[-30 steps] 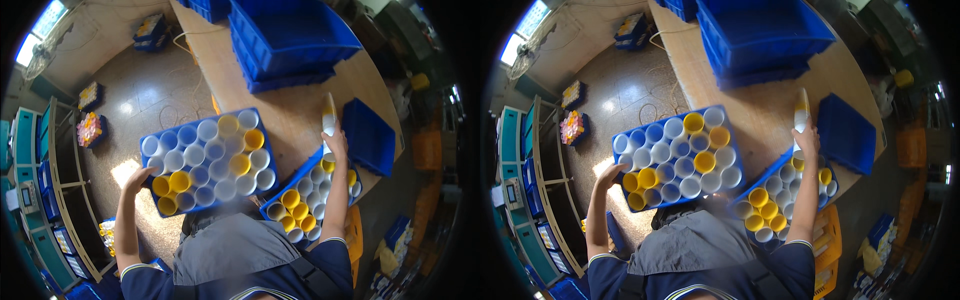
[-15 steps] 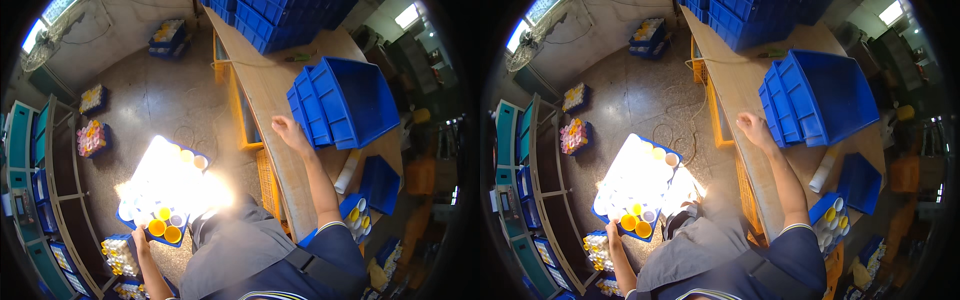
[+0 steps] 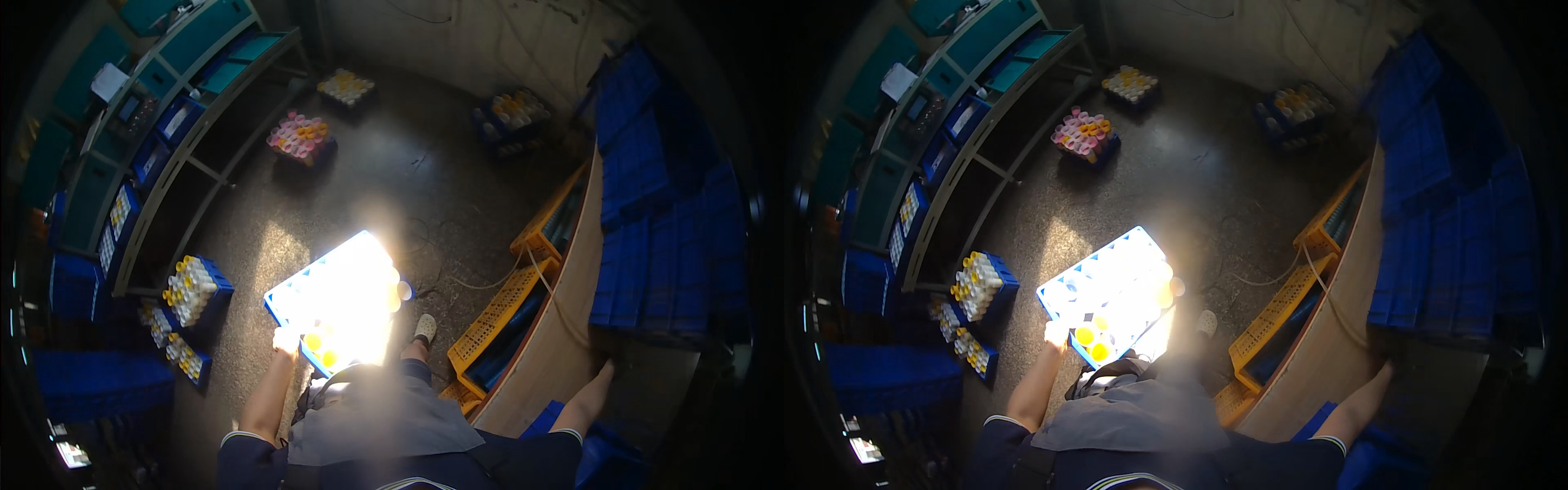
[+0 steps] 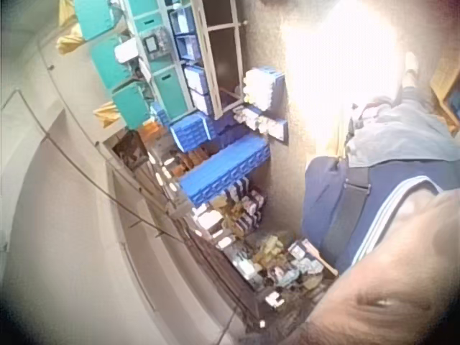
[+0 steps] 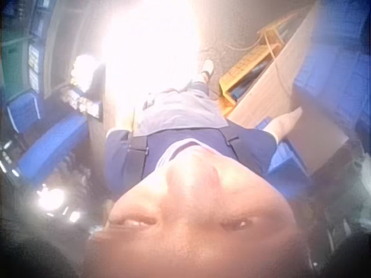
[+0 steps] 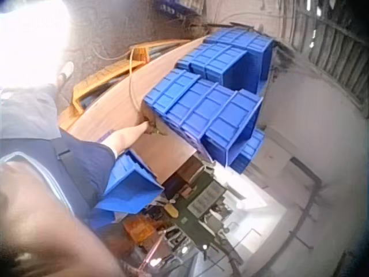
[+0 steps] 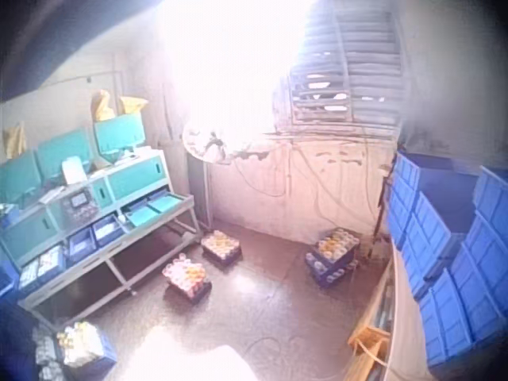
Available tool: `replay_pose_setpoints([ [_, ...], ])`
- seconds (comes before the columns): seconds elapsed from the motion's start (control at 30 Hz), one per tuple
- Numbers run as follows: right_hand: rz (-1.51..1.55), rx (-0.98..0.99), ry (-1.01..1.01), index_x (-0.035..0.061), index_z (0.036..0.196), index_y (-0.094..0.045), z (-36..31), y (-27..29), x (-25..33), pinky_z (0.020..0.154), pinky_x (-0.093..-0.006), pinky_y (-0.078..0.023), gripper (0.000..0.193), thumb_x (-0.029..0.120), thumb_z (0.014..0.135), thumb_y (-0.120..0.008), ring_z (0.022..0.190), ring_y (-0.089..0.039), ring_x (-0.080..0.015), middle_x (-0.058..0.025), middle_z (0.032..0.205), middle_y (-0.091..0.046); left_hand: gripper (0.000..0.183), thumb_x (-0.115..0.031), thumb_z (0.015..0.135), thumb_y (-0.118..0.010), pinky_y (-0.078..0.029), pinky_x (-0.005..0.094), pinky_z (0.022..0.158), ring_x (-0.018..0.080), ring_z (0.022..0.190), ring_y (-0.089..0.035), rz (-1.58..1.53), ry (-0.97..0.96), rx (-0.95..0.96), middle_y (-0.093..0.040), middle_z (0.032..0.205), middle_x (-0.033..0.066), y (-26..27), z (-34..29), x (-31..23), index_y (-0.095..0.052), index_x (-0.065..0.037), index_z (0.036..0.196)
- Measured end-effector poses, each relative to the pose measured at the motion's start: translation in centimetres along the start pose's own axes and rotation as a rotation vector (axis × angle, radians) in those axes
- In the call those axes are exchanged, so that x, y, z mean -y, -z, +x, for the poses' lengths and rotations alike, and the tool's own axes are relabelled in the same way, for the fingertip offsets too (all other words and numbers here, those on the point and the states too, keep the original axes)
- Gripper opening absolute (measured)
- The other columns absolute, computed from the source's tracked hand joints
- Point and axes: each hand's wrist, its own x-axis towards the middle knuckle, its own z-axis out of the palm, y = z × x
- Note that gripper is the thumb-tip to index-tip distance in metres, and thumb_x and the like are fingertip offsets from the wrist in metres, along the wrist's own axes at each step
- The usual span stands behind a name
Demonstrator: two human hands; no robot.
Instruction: The person stacks white and yellow plastic tubes into a blue tray, then uses a handheld device to treat the tubes. They carry the tray to a machine, refill trays with white pellets from large sacks, and return to the machine to operate it. The person also uses a green tool to clean the machine's interior.
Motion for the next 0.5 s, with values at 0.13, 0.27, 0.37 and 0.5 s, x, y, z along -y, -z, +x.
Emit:
replay_pose_setpoints([
  [0.13,0.155,0.038,-0.103,-0.0046,0.09,-0.061,1.5,-0.7,-0.9,0.07,-0.0403,-0.051,0.024,0.018,0.084,-0.056,0.082,-0.059,-0.0304,-0.0184,0.095,-0.06,0.079,-0.052,0.088,-0.06,-0.057,0.036,0.071,0.0247,0.083,-0.069,0.306,0.011,-0.1,-0.069,0.096,0.0118,-2.3,-0.6,-2.5,-0.042,0.009,0.135],
  [0.27,0.719,0.046,-0.275,-0.0031,0.087,-0.061,-4.1,0.9,-0.3,0.064,-0.0373,-0.051,0.02,0.016,0.081,-0.055,0.074,-0.058,-0.0259,-0.015,0.089,-0.059,0.086,-0.056,0.084,-0.061,-0.057,0.0363,0.072,0.0251,0.083,-0.069,0.506,-0.038,-0.154,-0.07,0.096,0.0123,-4.3,-2.4,-5.5,-0.039,0.008,0.138],
  [0.37,1.151,-0.044,-0.289,-0.002,0.085,-0.061,-15.4,4.3,2.2,0.059,-0.0351,-0.051,0.018,0.014,0.079,-0.055,0.068,-0.057,-0.0224,-0.0125,0.084,-0.058,0.092,-0.059,0.082,-0.062,-0.057,0.0365,0.072,0.0254,0.083,-0.07,0.636,-0.1,-0.168,-0.07,0.096,0.0127,-5.3,-3.1,-7.4,-0.036,0.008,0.14],
  [0.5,1.148,0.112,0.228,-0.0029,0.097,-0.058,-35.4,11.8,7.8,0.045,-0.0223,-0.04,0.026,0.022,0.096,-0.051,0.052,-0.047,-0.0112,-0.0121,0.087,-0.06,0.103,-0.062,0.077,-0.064,-0.056,0.0363,0.076,0.0263,0.084,-0.07,0.677,-0.036,-0.108,-0.07,0.096,0.0172,-5.2,-2.3,-9.4,-0.025,0.001,0.148],
])
